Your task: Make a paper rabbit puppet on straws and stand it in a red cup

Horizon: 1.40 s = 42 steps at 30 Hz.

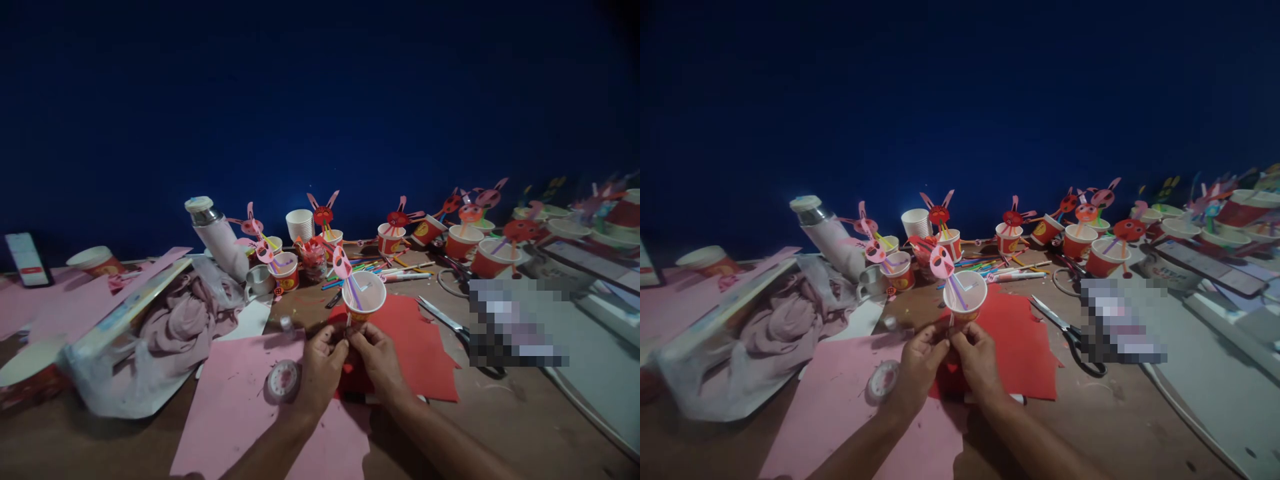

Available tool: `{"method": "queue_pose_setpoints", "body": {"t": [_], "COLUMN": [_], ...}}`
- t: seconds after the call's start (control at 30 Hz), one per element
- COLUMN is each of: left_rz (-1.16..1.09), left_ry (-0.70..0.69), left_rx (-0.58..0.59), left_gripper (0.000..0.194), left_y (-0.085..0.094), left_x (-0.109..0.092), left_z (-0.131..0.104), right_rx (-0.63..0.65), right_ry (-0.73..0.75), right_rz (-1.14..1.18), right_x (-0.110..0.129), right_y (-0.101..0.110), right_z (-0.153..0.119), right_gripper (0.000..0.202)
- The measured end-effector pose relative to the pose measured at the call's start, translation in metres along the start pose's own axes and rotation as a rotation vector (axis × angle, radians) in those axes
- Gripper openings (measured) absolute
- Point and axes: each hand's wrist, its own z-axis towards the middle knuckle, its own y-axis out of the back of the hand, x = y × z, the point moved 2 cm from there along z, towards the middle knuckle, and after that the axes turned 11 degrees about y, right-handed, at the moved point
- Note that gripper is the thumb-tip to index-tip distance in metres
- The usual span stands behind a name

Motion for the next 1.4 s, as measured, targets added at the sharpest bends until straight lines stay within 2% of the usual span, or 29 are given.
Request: {"method": "queue_pose_setpoints", "body": {"t": [0.2,0.43,0.63,0.7,0.8,0.83,0.9,1.0,1.07,1.4], "left_rz": [-0.144,-0.184,-0.145,-0.128,-0.102,-0.095,-0.083,-0.066,-0.048,0.015], "left_ry": [0.075,0.097,0.095,0.089,0.084,0.083,0.079,0.077,0.08,0.088], "left_rx": [-0.02,-0.059,-0.095,-0.106,-0.114,-0.112,-0.104,-0.093,-0.092,-0.104], "left_gripper": [0.023,0.022,0.02,0.019,0.019,0.018,0.017,0.021,0.022,0.028], "left_y": [0.0,0.001,0.006,0.007,0.005,0.005,0.003,0.003,0.003,0.006], "left_x": [-0.001,-0.009,-0.012,-0.013,-0.014,-0.013,-0.012,-0.009,-0.008,-0.009], "left_z": [0.003,0.003,0.005,0.004,0.003,0.003,0.003,0.004,0.005,0.003], "right_rx": [0.045,0.109,0.135,0.106,0.012,0.019,0.106,0.273,0.312,0.249], "right_ry": [0.047,0.035,0.008,0.096,0.442,0.531,0.612,0.593,0.573,0.553], "right_rz": [-0.043,-0.059,-0.148,-0.266,-0.672,-0.77,-0.876,-0.93,-0.921,-0.816], "right_x": [0.004,0.012,0.029,0.042,0.065,0.071,0.077,0.076,0.073,0.065], "right_y": [-0.001,-0.001,0.017,0.03,0.046,0.048,0.048,0.042,0.038,0.035], "right_z": [0.001,-0.001,-0.006,-0.002,0.009,0.013,0.023,0.034,0.038,0.044], "right_gripper": [0.03,0.033,0.033,0.031,0.036,0.043,0.059,0.074,0.074,0.067]}}
